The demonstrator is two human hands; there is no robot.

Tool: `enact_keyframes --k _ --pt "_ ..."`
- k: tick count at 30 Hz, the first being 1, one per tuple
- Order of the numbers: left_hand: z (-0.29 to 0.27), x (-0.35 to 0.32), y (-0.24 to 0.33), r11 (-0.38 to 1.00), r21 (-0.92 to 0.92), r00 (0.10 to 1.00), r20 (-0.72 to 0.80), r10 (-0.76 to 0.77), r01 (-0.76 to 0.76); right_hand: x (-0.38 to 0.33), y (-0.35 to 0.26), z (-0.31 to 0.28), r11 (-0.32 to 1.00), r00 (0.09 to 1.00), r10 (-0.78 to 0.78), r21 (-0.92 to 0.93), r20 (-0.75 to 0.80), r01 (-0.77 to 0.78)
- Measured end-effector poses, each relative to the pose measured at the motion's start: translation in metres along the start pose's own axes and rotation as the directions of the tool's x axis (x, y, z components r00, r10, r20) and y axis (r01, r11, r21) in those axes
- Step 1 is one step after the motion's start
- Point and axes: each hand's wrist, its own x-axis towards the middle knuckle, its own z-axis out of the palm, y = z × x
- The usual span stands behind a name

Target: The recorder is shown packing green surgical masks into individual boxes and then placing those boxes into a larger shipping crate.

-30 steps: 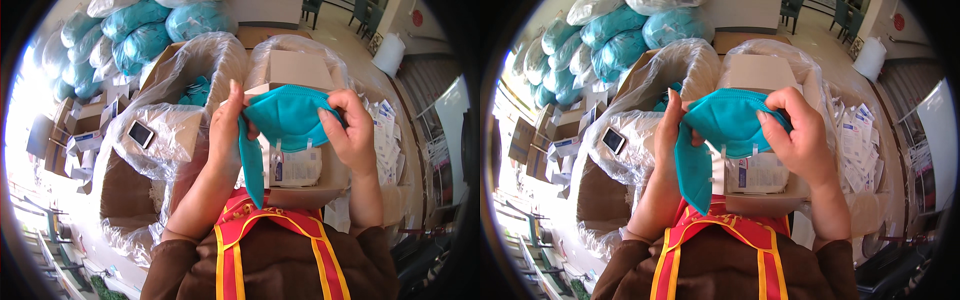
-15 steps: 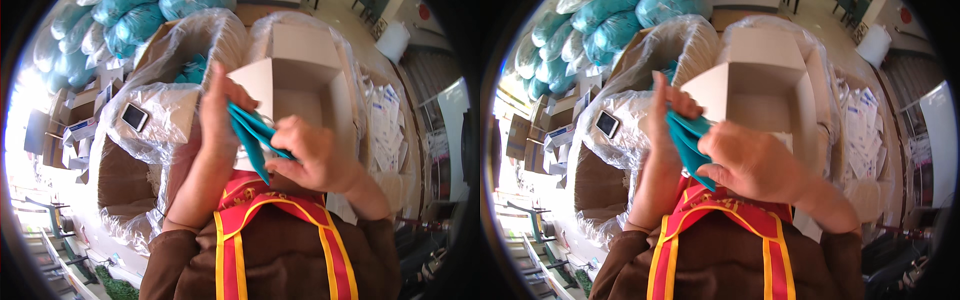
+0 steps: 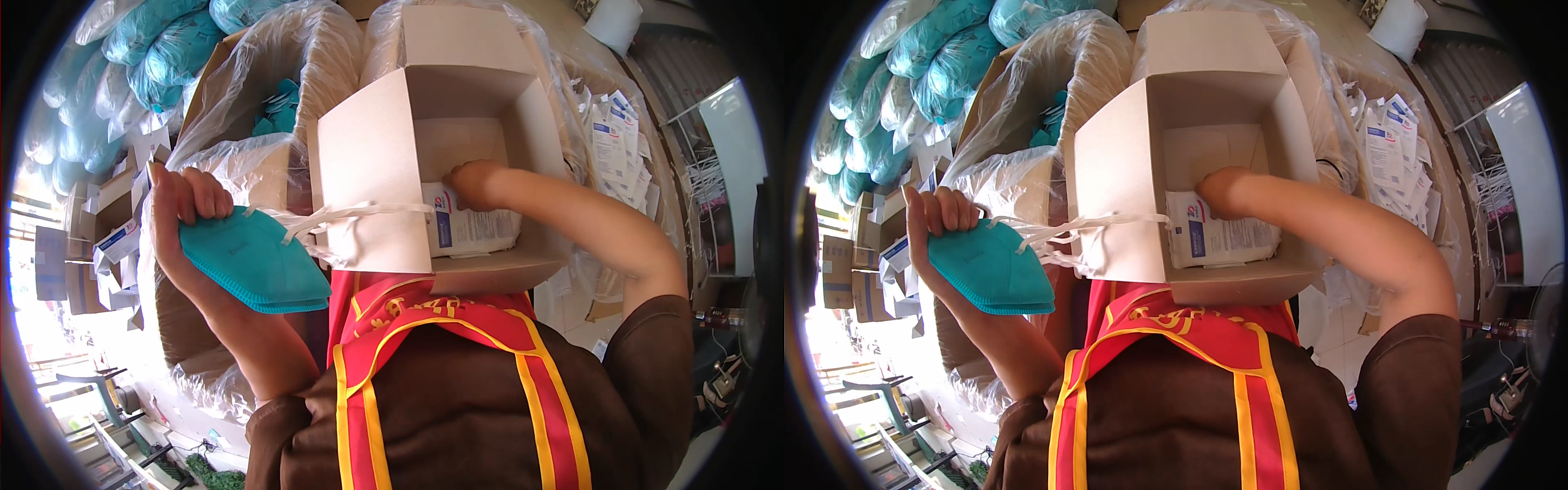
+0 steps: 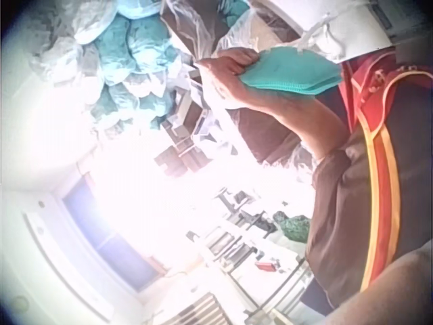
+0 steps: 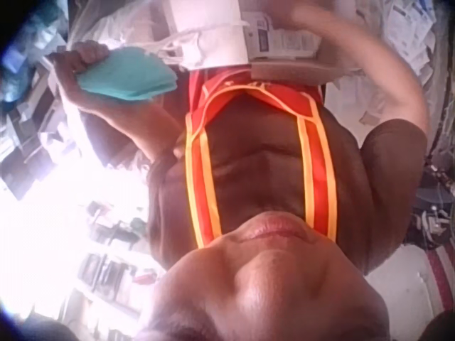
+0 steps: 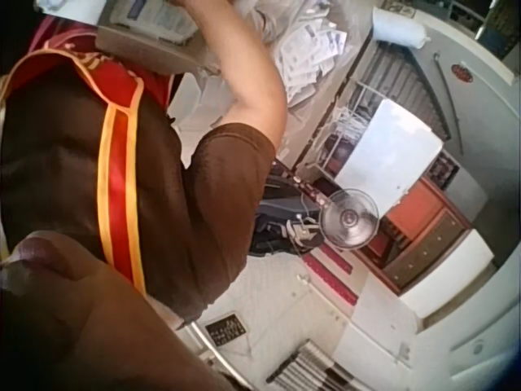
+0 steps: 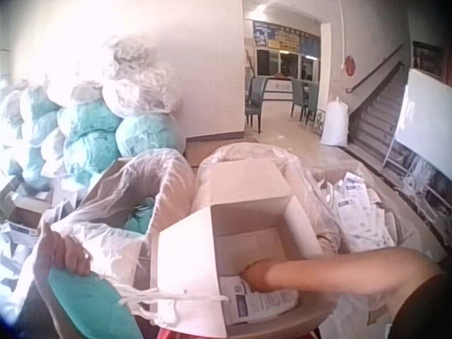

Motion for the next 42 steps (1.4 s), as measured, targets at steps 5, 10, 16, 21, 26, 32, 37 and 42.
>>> enact_keyframes --k 5,10,16,21,26,32,37,42 --pt "0.009 0.003 -0.001 0.989 0.127 0.988 -0.126 0.085 -0.069 -0.031 -0.003 0.001 0.995 0.975 -0.052 0.076 -0.214 0.069" --pt "0.03 -0.011 -0.019 0.942 0.334 0.992 0.111 -0.059 0.019 -0.061 -0.001 -0.008 0.933 0.959 -0.05 0.33 -0.278 0.144" --pt "0.065 -0.022 -0.046 0.794 0.605 0.796 0.511 -0.324 -0.065 -0.128 -0.006 -0.054 0.877 0.775 -0.05 0.344 -0.63 0.336" --pt "0.098 -0.032 -0.062 0.658 0.641 0.691 0.679 -0.247 -0.395 -0.156 -0.015 -0.078 0.889 0.621 -0.056 0.244 -0.782 0.388" --pt "0.114 -0.039 -0.074 0.802 0.585 0.835 0.497 -0.238 -0.119 -0.157 -0.023 -0.074 0.96 0.224 -0.261 -0.228 -0.939 0.16" --pt "0.115 -0.044 -0.079 0.854 0.507 0.863 0.477 -0.166 -0.117 -0.146 -0.027 -0.068 0.899 0.369 -0.042 0.126 -0.929 0.419" --pt "0.119 -0.05 -0.074 0.827 0.547 0.855 0.486 -0.183 -0.134 -0.144 -0.027 -0.072 0.85 0.385 -0.079 0.14 -0.92 0.508" --pt "0.116 -0.054 -0.075 0.875 0.466 0.848 0.405 -0.341 0.129 -0.139 -0.038 -0.064 0.894 0.272 -0.172 -0.033 -0.947 0.447"
